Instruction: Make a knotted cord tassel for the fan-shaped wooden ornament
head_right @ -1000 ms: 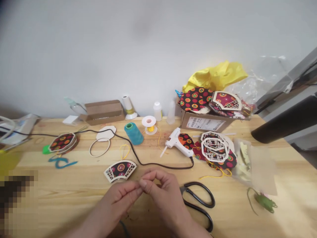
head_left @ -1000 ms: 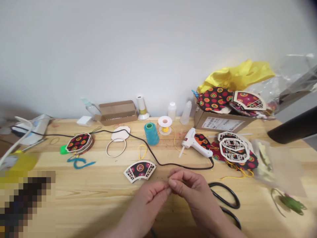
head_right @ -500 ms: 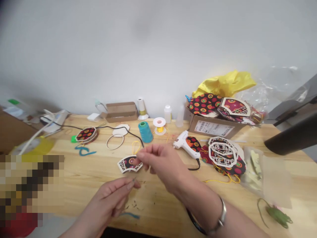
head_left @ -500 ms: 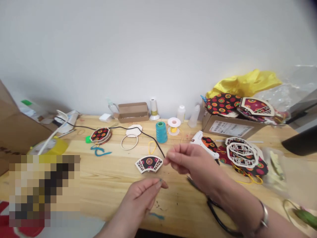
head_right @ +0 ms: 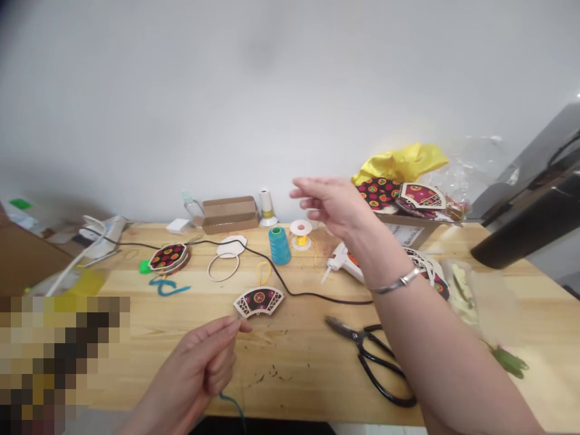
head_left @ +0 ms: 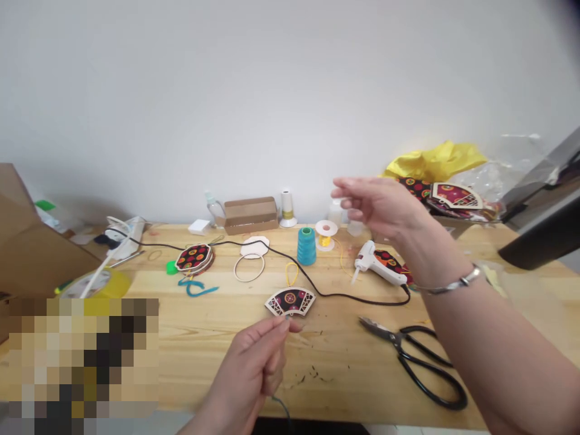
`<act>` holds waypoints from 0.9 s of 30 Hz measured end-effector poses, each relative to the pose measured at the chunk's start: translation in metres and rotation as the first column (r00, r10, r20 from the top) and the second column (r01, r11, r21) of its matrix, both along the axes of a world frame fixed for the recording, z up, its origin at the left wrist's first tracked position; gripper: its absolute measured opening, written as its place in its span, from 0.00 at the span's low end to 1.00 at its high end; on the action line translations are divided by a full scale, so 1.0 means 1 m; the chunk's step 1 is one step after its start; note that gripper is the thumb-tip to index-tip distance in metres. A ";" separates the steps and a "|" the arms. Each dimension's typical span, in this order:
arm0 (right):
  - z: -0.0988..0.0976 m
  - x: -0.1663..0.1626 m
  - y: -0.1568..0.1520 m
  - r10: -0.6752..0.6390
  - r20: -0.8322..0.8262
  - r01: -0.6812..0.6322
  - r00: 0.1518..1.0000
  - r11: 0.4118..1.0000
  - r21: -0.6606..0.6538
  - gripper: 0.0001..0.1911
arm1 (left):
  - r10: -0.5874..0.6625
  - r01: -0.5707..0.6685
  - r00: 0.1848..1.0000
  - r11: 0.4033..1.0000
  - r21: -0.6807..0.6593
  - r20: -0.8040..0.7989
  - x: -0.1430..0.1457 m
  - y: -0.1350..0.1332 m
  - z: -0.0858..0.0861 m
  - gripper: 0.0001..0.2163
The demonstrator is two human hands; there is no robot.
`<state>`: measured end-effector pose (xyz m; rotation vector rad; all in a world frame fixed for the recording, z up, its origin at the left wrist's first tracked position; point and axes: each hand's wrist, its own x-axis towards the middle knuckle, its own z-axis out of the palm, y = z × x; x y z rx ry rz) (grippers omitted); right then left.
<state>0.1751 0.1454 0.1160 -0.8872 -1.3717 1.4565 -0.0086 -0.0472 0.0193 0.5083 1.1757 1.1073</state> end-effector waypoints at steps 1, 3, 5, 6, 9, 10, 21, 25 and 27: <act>-0.006 0.012 -0.008 -0.070 0.199 0.060 0.978 0.997 0.053 0.08 | -0.022 0.022 1.000 1.000 -0.015 0.003 -0.001 0.001 -0.004 0.10; -0.025 0.036 -0.030 -0.194 0.667 0.046 0.719 0.971 0.233 0.13 | -0.060 0.060 0.998 0.997 -0.047 -0.001 -0.003 0.003 -0.010 0.11; -0.050 0.061 -0.062 -0.320 0.893 -0.024 0.317 0.938 0.344 0.13 | -0.088 0.087 0.996 0.994 -0.064 -0.012 -0.006 0.004 -0.016 0.11; -0.064 0.073 -0.080 -0.339 0.926 -0.035 0.166 0.936 0.349 0.14 | -0.099 0.098 0.995 0.993 -0.069 -0.019 -0.007 0.004 -0.018 0.12; -0.110 0.104 -0.135 -0.319 0.942 -0.152 0.105 0.931 0.332 0.13 | -0.132 0.130 0.991 0.988 -0.086 -0.022 -0.008 0.006 -0.023 0.13; -0.124 0.112 -0.151 -0.309 0.940 -0.198 0.141 0.922 0.333 0.15 | -0.144 0.141 0.989 0.986 -0.090 -0.021 -0.007 0.007 -0.025 0.13; -0.143 0.116 -0.184 -0.251 0.960 -0.099 0.125 0.959 0.264 0.20 | -0.236 0.233 0.965 0.972 -0.032 -0.113 -0.001 0.001 -0.028 0.14; -0.118 0.089 -0.190 0.051 0.891 -0.080 0.451 0.997 -0.017 0.10 | -0.234 0.237 0.954 0.972 -0.008 -0.186 -0.003 -0.004 -0.025 0.15; -0.110 0.073 -0.192 0.172 0.748 -0.104 0.641 0.985 -0.138 0.07 | -0.229 0.235 0.948 0.972 0.000 -0.220 -0.003 -0.005 -0.024 0.15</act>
